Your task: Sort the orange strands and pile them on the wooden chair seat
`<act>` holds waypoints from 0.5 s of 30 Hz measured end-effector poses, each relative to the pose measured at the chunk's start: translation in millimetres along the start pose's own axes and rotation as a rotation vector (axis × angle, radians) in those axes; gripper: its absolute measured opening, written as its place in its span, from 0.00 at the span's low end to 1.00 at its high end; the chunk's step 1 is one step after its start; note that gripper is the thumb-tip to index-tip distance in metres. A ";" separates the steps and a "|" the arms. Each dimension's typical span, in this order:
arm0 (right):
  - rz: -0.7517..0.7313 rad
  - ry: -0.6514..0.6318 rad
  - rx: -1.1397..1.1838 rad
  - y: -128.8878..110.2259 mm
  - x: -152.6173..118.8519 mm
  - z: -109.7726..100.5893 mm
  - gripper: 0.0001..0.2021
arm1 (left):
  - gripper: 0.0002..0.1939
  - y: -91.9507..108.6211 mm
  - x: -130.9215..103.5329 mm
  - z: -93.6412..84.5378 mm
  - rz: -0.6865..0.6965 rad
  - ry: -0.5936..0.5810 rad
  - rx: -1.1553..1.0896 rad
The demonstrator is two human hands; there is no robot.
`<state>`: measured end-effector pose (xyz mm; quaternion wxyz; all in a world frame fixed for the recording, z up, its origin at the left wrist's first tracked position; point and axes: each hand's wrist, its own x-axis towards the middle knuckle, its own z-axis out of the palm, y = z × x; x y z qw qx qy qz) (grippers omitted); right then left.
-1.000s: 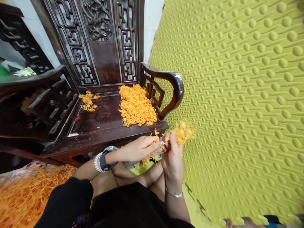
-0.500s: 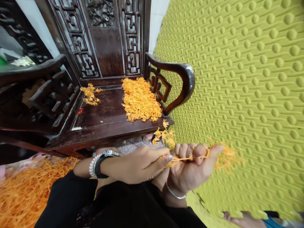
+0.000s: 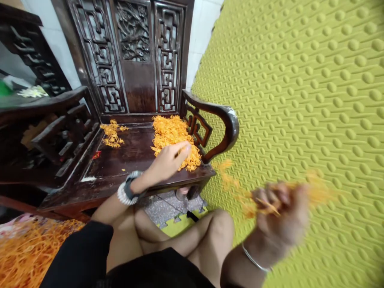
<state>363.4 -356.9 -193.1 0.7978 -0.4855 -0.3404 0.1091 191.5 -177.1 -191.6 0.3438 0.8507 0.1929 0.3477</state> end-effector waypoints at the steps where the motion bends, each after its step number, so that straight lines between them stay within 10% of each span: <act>1: 0.048 0.000 0.037 4.3 -0.1 1.2 0.21 | 0.16 -13.8 23.0 5.1 -0.007 0.019 0.129; 8: 0.355 -0.177 0.123 28.8 -7.7 13.4 0.11 | 0.21 -109.8 105.7 34.3 -0.185 -0.143 0.429; 15: 0.298 -0.232 -0.098 28.1 -16.9 16.1 0.11 | 0.19 -112.6 111.1 35.0 -0.156 -0.024 0.382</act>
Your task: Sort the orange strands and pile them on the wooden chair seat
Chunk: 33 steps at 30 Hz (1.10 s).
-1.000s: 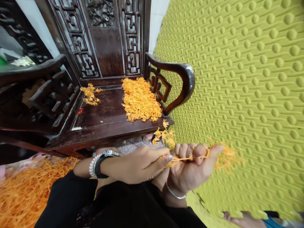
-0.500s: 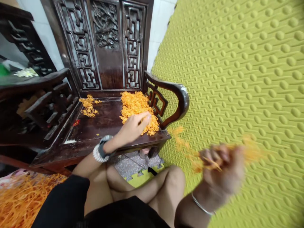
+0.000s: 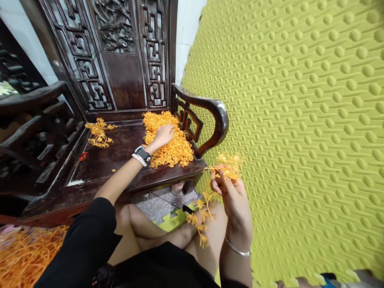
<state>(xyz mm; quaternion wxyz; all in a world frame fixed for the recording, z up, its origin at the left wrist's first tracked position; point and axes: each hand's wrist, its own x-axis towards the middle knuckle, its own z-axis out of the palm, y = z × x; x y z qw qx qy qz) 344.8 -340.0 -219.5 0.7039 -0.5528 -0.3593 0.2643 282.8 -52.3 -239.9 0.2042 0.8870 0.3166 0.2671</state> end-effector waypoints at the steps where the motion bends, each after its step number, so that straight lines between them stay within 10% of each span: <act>1: -0.009 -0.008 -0.044 2.0 -1.3 1.2 0.12 | 0.20 6.1 -2.1 -2.4 0.011 0.021 -0.025; 4: -0.052 -0.037 -0.141 8.5 -5.0 5.3 0.14 | 0.20 34.8 -22.2 -16.2 0.169 0.038 -0.312; 8: -0.102 -0.051 -0.214 11.3 -10.2 11.2 0.11 | 0.26 83.2 -78.1 -46.4 0.525 -0.246 -0.734; 12: -0.099 -0.076 -0.330 10.2 -15.1 18.4 0.10 | 0.39 113.5 -127.9 -60.7 0.695 -0.274 -0.501; 15: -0.082 -0.145 -0.405 11.3 -17.6 25.5 0.14 | 0.23 119.7 -142.6 -51.8 0.652 -0.115 -0.227; 22: -0.106 -0.200 -0.472 15.7 -23.1 47.4 0.19 | 0.27 98.1 -114.8 -27.0 0.387 0.149 -0.323; 33: -0.021 -0.025 -0.198 22.1 -12.3 54.1 0.23 | 0.34 108.7 -58.9 7.0 0.248 0.133 -0.591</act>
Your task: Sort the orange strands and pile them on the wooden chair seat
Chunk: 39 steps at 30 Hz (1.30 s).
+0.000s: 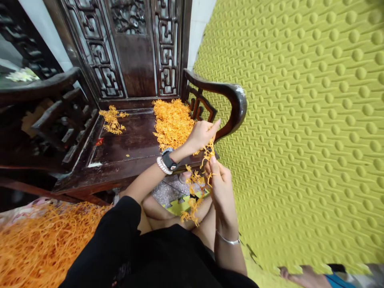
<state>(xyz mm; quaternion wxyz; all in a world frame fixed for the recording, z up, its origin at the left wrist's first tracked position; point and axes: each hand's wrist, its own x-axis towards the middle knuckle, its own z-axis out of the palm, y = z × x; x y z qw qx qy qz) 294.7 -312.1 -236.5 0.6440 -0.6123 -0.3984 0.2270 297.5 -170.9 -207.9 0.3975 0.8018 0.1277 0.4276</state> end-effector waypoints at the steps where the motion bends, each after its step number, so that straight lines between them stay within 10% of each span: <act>1: 0.007 0.021 0.013 -1.5 -2.4 -1.1 0.24 | 0.34 -3.1 5.4 3.2 0.002 0.006 0.009; 8: 0.091 0.037 0.005 -14.4 -40.2 -6.7 0.23 | 0.33 -63.1 59.8 -56.4 -0.397 0.244 0.475; 16: -0.025 -0.035 -0.083 -5.3 -2.3 -17.3 0.16 | 0.26 -109.0 41.9 -69.6 -0.424 -0.021 0.604; 20: -0.061 -0.091 -0.111 -3.5 -1.3 -17.9 0.11 | 0.21 -79.4 26.1 -58.8 -0.191 0.011 0.474; 25: -0.135 -0.071 -0.251 -4.9 -1.6 -15.7 0.12 | 0.27 -0.5 -26.4 -61.7 0.158 -0.366 -0.157; 28: -0.188 -0.113 -0.353 -8.4 -3.1 -13.9 0.12 | 0.24 32.8 -53.5 -69.3 0.310 -0.427 0.051; 34: -0.089 -0.450 -0.318 -22.0 -12.1 -23.4 0.14 | 0.15 38.8 -66.6 -91.8 0.479 -0.585 0.365; 39: 0.010 -0.551 -0.272 -31.6 -24.2 -27.2 0.18 | 0.13 33.4 -66.0 -109.6 0.473 -0.670 0.199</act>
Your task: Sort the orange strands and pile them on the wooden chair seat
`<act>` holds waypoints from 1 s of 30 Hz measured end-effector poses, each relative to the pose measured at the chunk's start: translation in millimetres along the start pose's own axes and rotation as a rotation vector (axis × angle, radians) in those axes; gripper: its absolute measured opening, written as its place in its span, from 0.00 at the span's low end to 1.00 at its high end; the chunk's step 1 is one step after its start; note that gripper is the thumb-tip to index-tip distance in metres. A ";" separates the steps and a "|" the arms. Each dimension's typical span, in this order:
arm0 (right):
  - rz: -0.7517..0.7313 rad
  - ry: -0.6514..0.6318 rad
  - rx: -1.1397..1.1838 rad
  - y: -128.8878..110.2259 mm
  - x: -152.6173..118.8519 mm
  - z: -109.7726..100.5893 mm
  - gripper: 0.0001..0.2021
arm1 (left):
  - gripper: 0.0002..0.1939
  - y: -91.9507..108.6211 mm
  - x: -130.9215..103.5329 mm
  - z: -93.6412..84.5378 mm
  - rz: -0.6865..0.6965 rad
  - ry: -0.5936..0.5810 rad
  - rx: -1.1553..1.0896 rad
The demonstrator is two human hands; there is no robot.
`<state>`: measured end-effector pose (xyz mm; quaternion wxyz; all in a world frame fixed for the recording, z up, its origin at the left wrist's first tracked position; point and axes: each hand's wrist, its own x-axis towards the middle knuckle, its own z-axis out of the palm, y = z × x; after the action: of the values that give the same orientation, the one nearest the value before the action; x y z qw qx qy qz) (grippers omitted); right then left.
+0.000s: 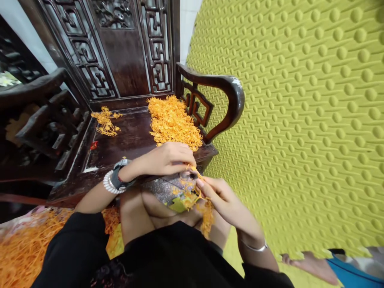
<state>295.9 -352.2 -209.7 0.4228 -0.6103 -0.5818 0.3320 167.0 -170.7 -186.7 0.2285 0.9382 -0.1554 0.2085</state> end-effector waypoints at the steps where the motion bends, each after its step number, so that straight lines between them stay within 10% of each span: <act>1: 0.011 -0.018 0.037 -0.5 -0.9 1.6 0.19 | 0.13 0.1 -0.2 -1.4 -0.008 -0.045 -0.050; 8: 0.059 -0.245 0.151 3.9 -23.0 -14.6 0.21 | 0.14 0.1 0.4 0.9 -0.067 -0.397 -0.231; 15: 0.229 0.190 0.083 6.4 -79.5 -80.9 0.25 | 0.15 -39.5 -37.0 -27.5 -0.437 -0.040 0.014; 25: 0.189 0.119 0.603 24.7 -6.0 -46.8 0.17 | 0.25 -150.6 22.5 14.6 -0.842 0.088 0.410; 30: 0.100 0.238 0.553 22.6 4.3 -42.9 0.14 | 0.22 -114.4 30.5 23.5 -0.629 0.391 0.078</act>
<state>344.6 -352.7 -211.7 0.6211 -0.5346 -0.3849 0.4246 245.2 -91.4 -233.2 0.2709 0.8905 0.1953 0.3089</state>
